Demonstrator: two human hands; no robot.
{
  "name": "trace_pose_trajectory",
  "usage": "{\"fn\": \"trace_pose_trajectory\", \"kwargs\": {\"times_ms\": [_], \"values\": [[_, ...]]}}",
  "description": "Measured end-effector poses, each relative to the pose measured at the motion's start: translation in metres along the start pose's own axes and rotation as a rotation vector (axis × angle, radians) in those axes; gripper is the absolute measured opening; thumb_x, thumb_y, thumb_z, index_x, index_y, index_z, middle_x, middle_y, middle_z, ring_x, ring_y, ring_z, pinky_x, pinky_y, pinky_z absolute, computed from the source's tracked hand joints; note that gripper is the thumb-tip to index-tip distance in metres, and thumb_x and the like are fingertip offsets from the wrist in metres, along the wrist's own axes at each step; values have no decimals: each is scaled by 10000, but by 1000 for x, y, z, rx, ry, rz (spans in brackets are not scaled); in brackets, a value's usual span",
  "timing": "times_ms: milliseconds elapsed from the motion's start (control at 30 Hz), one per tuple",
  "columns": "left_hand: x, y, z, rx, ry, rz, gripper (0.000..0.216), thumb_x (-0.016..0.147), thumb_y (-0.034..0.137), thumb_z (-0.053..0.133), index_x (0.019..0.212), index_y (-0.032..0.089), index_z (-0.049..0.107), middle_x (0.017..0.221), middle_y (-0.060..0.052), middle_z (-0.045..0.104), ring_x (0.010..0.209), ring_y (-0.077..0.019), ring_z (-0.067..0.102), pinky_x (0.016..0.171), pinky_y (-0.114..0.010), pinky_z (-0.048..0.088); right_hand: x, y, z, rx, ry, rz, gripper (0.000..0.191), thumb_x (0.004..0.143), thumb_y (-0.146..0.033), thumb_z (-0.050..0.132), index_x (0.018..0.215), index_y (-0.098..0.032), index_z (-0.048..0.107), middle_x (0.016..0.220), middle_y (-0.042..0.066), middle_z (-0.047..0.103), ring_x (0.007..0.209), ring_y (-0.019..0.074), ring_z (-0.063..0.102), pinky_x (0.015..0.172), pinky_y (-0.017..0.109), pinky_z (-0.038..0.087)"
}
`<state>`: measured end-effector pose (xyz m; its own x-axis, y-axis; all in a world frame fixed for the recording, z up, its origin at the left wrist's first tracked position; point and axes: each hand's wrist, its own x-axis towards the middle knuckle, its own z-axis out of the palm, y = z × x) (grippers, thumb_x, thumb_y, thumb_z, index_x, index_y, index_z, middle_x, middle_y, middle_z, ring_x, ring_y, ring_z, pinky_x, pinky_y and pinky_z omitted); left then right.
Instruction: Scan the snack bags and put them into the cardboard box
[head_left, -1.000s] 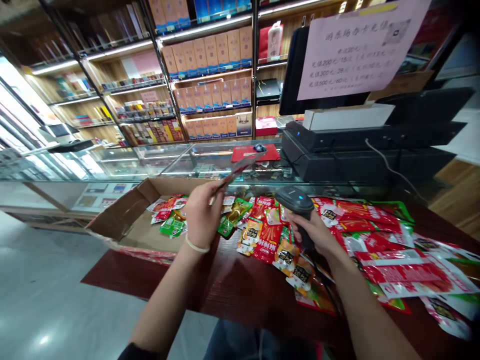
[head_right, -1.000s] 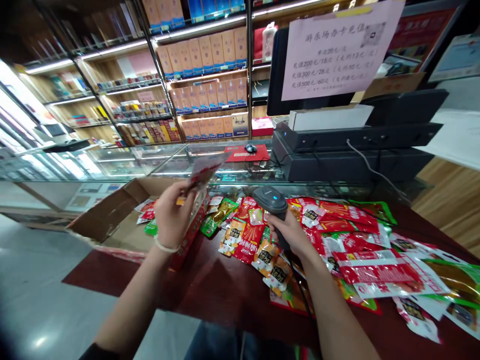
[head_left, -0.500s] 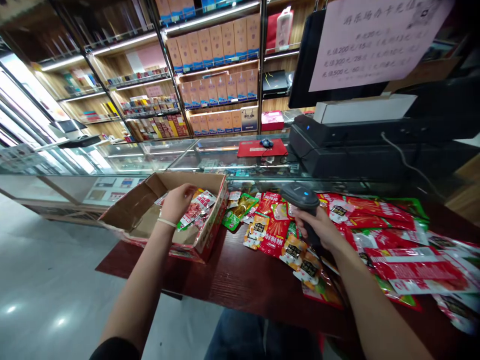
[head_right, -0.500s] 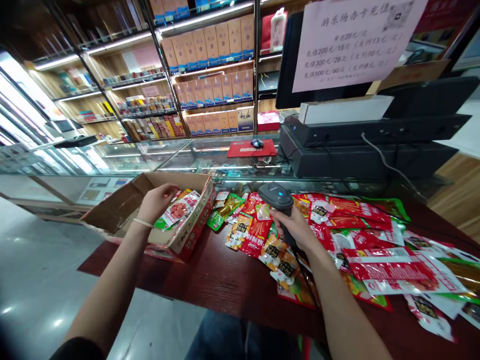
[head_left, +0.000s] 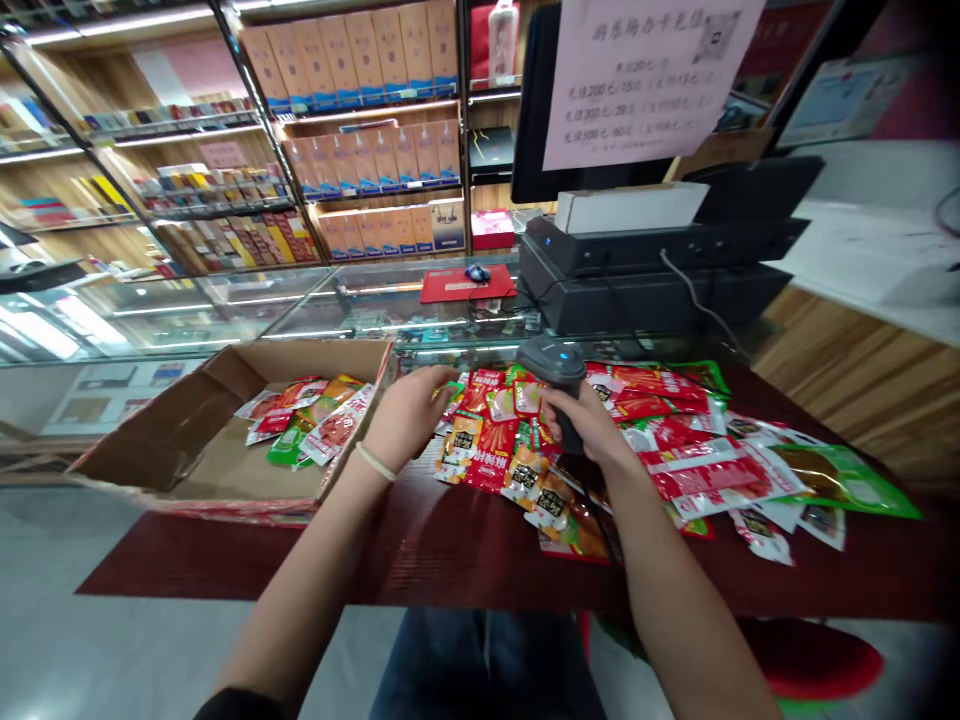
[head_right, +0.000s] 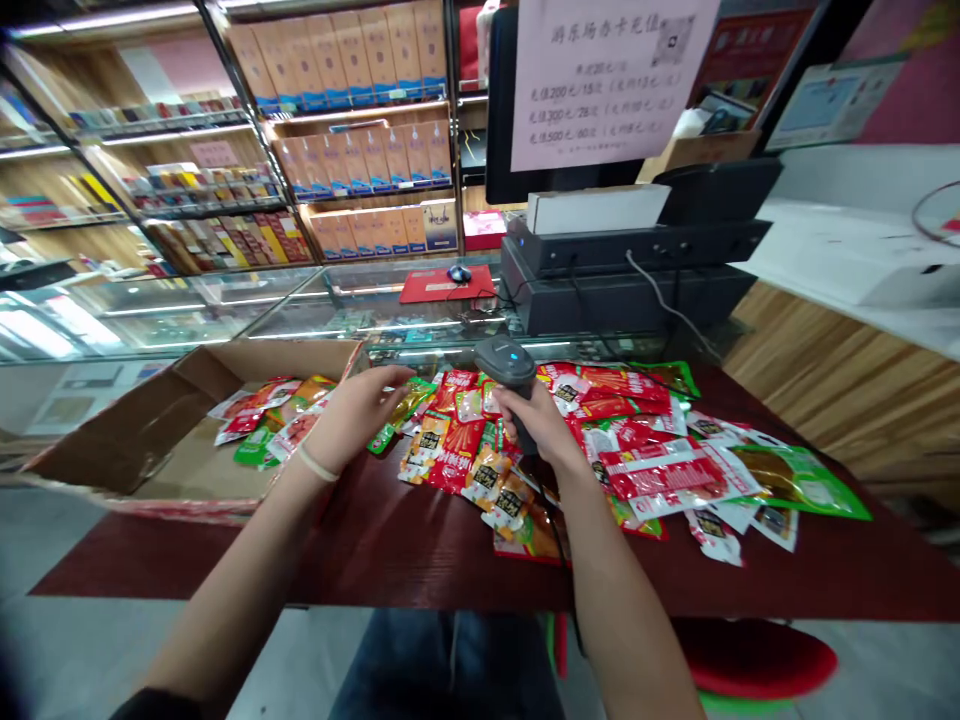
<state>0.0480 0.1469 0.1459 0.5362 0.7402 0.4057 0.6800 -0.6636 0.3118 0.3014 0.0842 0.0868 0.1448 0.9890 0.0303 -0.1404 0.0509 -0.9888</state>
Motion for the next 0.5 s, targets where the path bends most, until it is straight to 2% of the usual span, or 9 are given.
{"fn": "trace_pose_trajectory", "kwargs": {"times_ms": [133,233,367,500], "values": [[21,12,62,-69,-87,30,259,891,246,531,1118,178,635,1091,-97,693,1001,-241,649,890,-357,495,0,-6,-15,31,45,-52,321,749,-434,721,678,-210,503,514,-59,492,369,71,426,334,187,359],[34,21,100,-105,-136,125,253,878,235,555,1111,175,628,1099,-102,673,1028,-240,630,918,-366,487,-1,-13,-29,50,105,-65,324,745,-425,720,671,-211,488,501,-63,481,358,70,423,331,185,361],[47,41,133,-171,-164,319,240,886,234,543,1107,180,619,1120,-104,646,1063,-228,602,952,-377,479,-6,-24,-52,75,240,-100,286,733,-403,720,738,-226,496,502,-78,483,348,72,412,316,182,354],[56,62,158,-210,-207,466,375,868,288,587,1228,185,570,1323,-133,551,1243,-255,506,1056,-406,417,-10,-31,-75,106,325,-153,273,725,-400,718,806,-237,514,498,-89,483,341,78,414,310,190,363]]}}
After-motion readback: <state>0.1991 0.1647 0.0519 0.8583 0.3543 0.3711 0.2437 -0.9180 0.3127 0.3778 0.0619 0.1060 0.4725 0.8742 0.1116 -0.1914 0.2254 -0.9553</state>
